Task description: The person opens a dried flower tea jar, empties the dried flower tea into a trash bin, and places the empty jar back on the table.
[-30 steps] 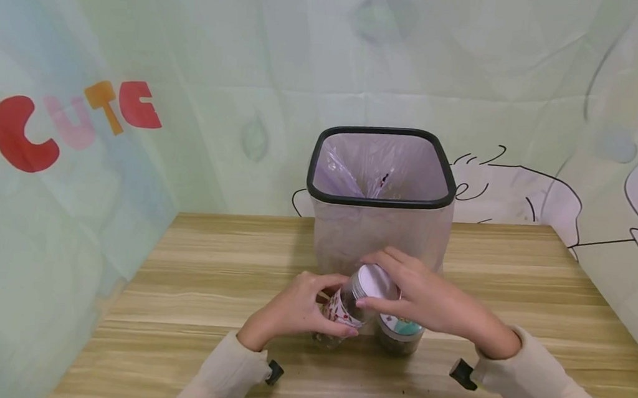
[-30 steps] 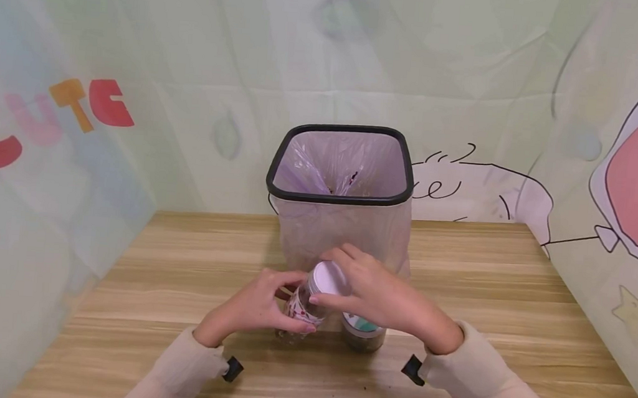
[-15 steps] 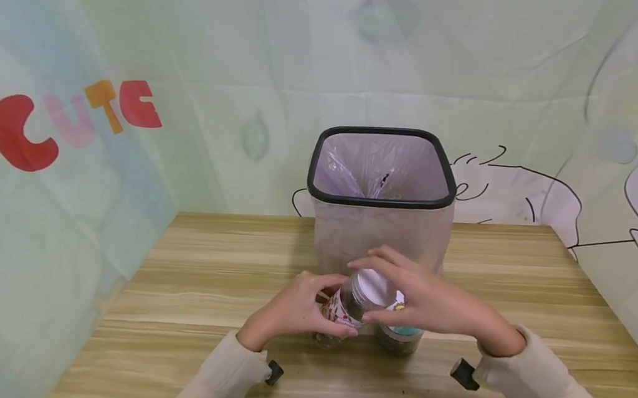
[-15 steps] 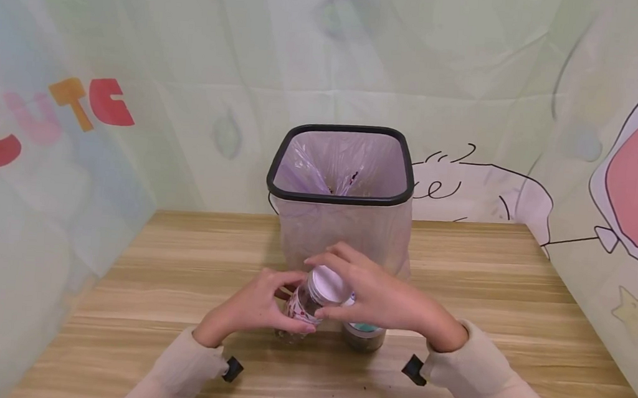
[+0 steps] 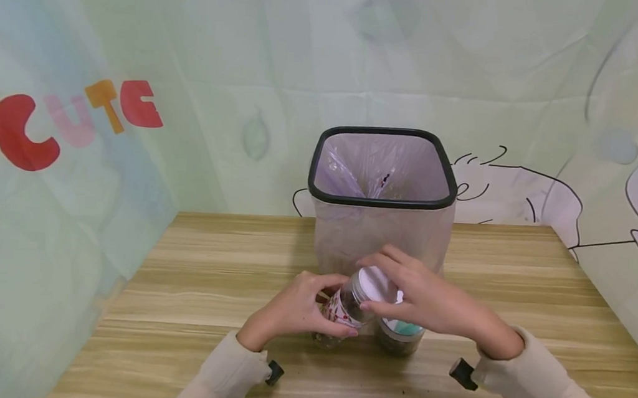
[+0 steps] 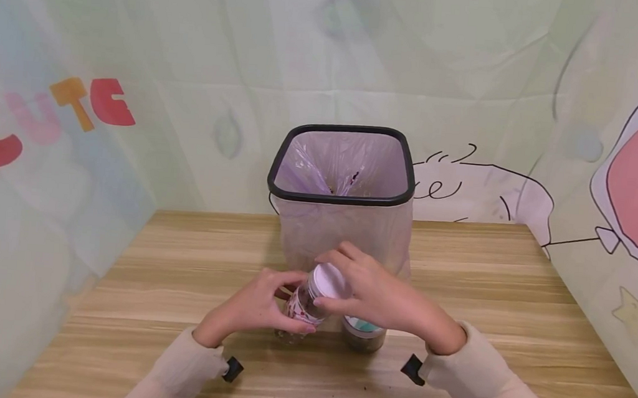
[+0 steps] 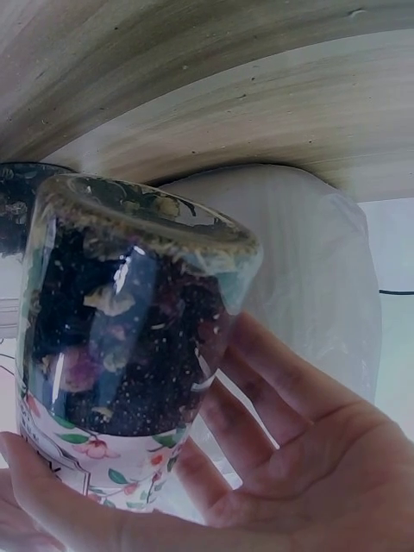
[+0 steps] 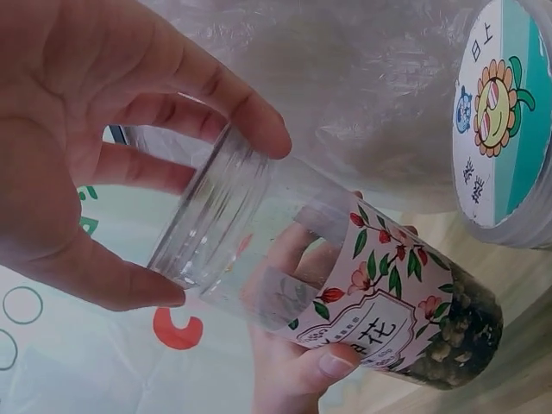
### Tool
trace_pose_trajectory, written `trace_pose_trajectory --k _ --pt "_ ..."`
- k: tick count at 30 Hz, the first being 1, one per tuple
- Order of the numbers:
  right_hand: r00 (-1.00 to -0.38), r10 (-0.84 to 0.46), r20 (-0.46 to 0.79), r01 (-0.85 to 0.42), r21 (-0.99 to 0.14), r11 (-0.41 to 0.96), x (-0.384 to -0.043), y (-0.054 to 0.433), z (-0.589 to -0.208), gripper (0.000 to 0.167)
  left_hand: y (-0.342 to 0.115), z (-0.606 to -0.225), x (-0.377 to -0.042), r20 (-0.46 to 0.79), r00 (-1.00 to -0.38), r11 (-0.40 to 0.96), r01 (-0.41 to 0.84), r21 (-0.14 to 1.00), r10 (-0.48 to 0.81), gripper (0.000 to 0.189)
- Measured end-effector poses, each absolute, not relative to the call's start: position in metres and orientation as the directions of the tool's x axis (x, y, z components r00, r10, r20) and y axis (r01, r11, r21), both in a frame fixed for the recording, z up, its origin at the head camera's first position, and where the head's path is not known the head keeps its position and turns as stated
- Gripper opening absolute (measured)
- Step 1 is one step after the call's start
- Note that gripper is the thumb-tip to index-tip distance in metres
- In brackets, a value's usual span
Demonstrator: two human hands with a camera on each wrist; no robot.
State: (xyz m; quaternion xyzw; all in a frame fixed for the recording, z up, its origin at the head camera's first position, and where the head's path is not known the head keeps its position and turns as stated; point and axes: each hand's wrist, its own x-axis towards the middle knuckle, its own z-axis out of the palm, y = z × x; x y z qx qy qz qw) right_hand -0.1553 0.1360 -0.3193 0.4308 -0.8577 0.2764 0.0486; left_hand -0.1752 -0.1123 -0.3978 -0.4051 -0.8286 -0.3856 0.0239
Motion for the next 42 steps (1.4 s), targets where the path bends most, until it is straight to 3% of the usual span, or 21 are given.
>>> trace_pose_trajectory --k 11,16,21,29,35,39,42 --pt "-0.568 -0.766 0.301 -0.794 -0.446 0.413 -0.1547 0.1414 -0.3184 0.058 -0.1123 -0.3967 -0.1744 0.351 -0.676 0.396 0.692 0.604 0.648 0.063" --pt "-0.613 -0.73 0.303 -0.771 -0.434 0.466 -0.1535 0.1376 -0.3207 0.07 -0.112 -0.3976 -0.1756 0.36 -0.665 0.371 0.697 0.613 0.654 0.058" --pt "-0.637 -0.704 0.316 -0.763 -0.389 0.516 -0.154 0.1353 -0.3236 0.061 -0.1117 -0.3961 -0.1746 0.352 -0.67 0.377 0.691 0.617 0.654 0.057" --pt "-0.586 -0.749 0.309 -0.79 -0.423 0.443 -0.1556 0.1418 -0.3228 0.054 -0.1116 -0.3957 -0.1732 0.345 -0.673 0.408 0.698 0.588 0.655 0.062" --pt "-0.534 -0.776 0.336 -0.823 -0.418 0.385 -0.1558 0.1443 -0.3217 0.063 -0.1118 -0.3965 -0.1739 0.345 -0.672 0.408 0.699 0.588 0.655 0.064" --pt "-0.583 -0.742 0.332 -0.793 -0.429 0.432 -0.1548 0.1415 -0.3215 0.072 -0.1117 -0.3977 -0.175 0.353 -0.665 0.389 0.702 0.597 0.658 0.06" --pt "-0.618 -0.726 0.302 -0.765 -0.444 0.467 -0.1546 0.1391 -0.3209 0.067 -0.1112 -0.3977 -0.1752 0.349 -0.667 0.385 0.697 0.605 0.659 0.058"
